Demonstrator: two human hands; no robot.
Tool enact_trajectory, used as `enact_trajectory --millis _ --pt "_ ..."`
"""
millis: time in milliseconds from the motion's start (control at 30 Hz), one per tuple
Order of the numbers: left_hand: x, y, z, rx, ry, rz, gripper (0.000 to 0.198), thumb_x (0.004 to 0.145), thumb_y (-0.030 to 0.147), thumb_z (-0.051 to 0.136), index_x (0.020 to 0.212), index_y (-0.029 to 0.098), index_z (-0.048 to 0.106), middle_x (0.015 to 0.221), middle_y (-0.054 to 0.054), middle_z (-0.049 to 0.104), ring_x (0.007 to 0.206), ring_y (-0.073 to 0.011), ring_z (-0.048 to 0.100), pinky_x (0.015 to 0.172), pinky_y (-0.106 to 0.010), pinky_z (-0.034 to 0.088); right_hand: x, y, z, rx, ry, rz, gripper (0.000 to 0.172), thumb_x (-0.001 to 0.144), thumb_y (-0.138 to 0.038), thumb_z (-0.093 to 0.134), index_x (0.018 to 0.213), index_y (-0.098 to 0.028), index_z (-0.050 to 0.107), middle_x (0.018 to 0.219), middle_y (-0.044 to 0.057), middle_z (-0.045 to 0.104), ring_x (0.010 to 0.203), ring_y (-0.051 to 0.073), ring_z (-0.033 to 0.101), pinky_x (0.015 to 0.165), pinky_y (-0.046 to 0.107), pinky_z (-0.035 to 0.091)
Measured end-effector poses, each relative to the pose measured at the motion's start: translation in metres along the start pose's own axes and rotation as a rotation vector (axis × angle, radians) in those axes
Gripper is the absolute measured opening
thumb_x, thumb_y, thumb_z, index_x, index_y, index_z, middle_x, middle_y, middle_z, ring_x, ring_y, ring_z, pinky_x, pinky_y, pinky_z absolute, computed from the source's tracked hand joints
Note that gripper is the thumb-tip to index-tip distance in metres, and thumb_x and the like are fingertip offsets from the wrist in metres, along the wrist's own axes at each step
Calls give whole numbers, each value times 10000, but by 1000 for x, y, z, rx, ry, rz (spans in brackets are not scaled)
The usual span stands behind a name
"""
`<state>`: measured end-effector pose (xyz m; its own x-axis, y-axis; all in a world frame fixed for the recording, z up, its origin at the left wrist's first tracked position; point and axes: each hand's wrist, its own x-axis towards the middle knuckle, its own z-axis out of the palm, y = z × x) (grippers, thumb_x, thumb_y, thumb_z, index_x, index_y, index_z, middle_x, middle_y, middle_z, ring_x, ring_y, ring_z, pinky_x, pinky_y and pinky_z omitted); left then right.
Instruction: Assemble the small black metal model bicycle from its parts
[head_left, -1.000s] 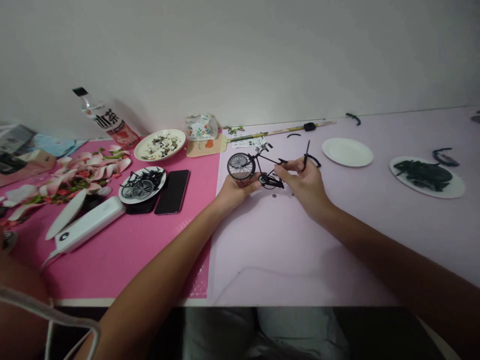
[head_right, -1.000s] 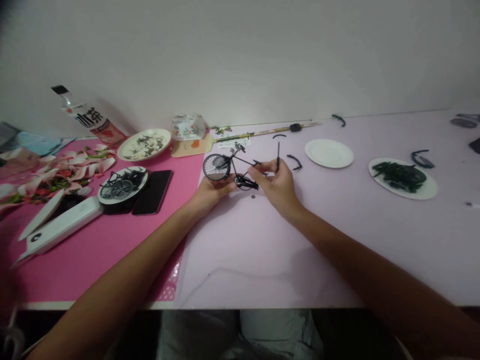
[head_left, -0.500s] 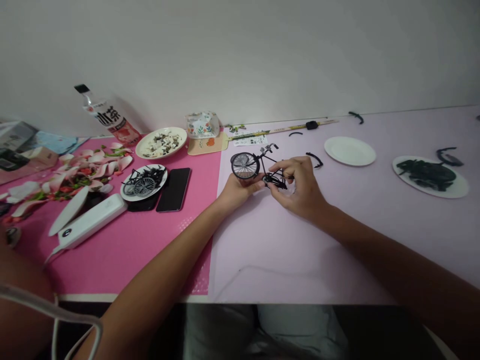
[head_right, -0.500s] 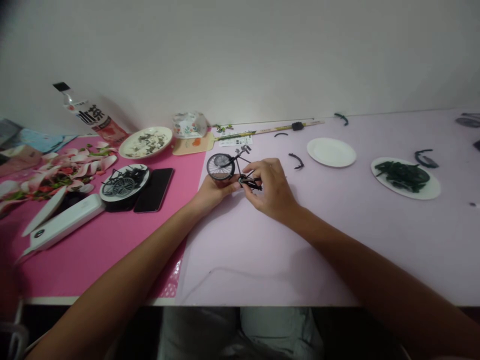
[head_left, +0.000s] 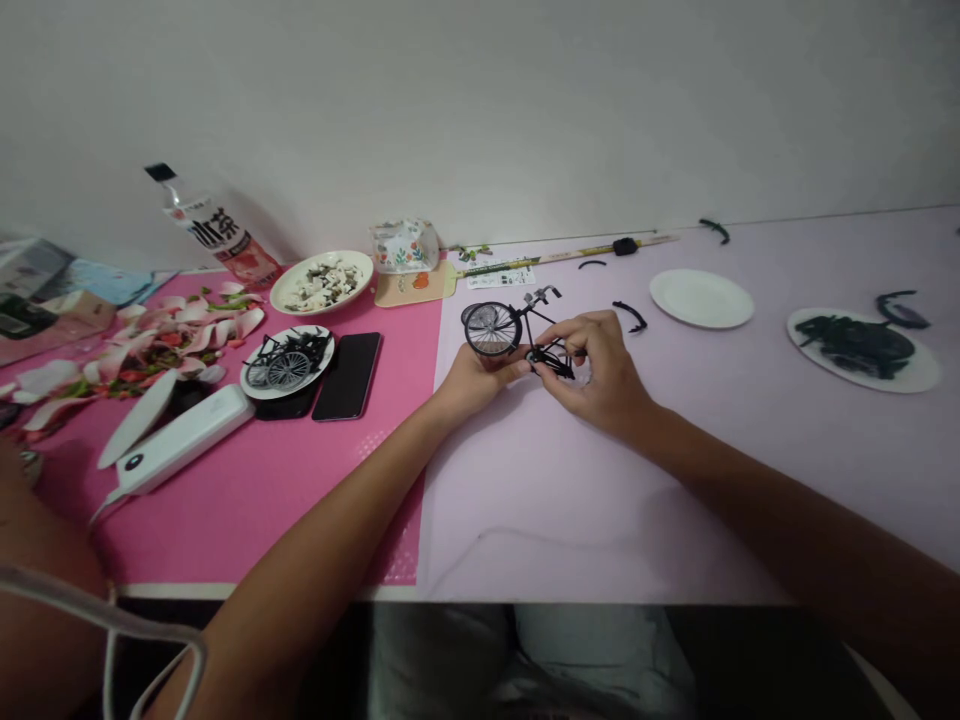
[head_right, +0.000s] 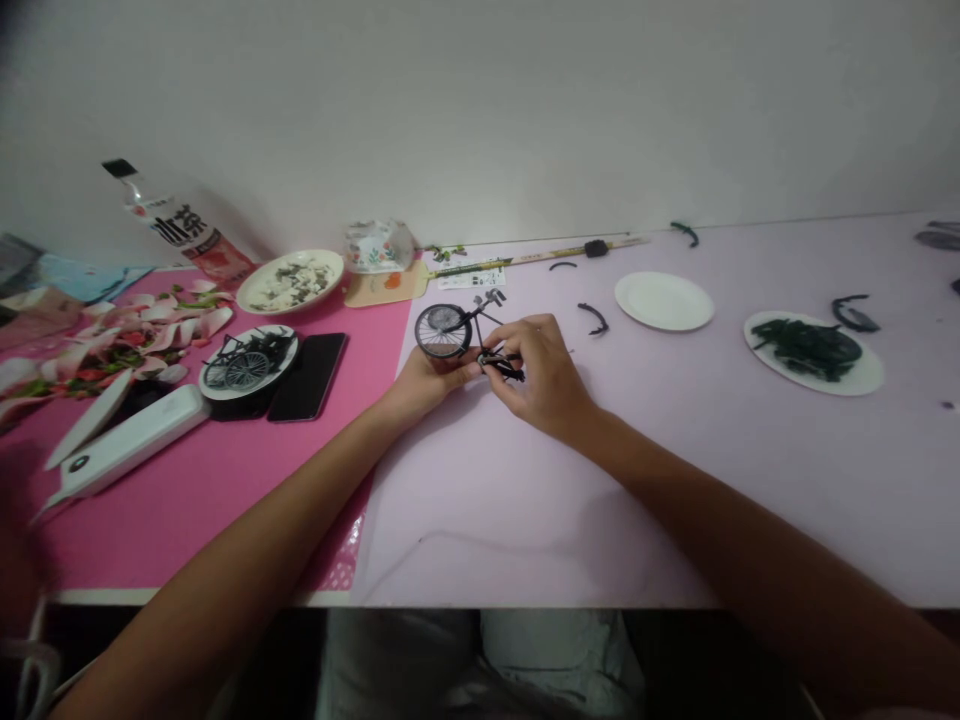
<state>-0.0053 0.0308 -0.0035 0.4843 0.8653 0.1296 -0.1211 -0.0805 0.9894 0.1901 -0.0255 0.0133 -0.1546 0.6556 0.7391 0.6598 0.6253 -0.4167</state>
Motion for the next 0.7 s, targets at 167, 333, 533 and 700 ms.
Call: enact_trajectory --millis 167,333,533,700 --pt "2 -2 1 25 128 4 493 671 434 985 1034 141 826 1141 -140 824 1122 -312 747 1097 -506 554 0 -2 -6 43 64 -35 235 1001 -389 609 901 -285 423 1037 83 717 978 299 573 863 521 480" --pt "5 4 1 153 366 71 417 756 403 919 1076 158 815 1186 -136 820 1106 -298 746 1013 -448 585 2 5 -7 1 92 47 288 1113 -354 397 844 -268 454 803 48 570 860 263 515 860 487 442" --pt "0 12 6 317 447 225 275 847 375 841 1032 174 810 1112 -115 831 1045 -275 746 1003 -420 561 4 12 -3 -112 3 11 228 1045 -314 578 830 -266 518 783 31 593 838 253 512 849 466 441" --pt "-3 10 10 357 414 277 254 859 393 836 1002 186 804 1055 -101 833 1027 -275 759 1001 -419 561 4 11 -2 -148 5 16 228 1015 -280 602 806 -267 512 760 29 579 828 254 515 828 460 451"
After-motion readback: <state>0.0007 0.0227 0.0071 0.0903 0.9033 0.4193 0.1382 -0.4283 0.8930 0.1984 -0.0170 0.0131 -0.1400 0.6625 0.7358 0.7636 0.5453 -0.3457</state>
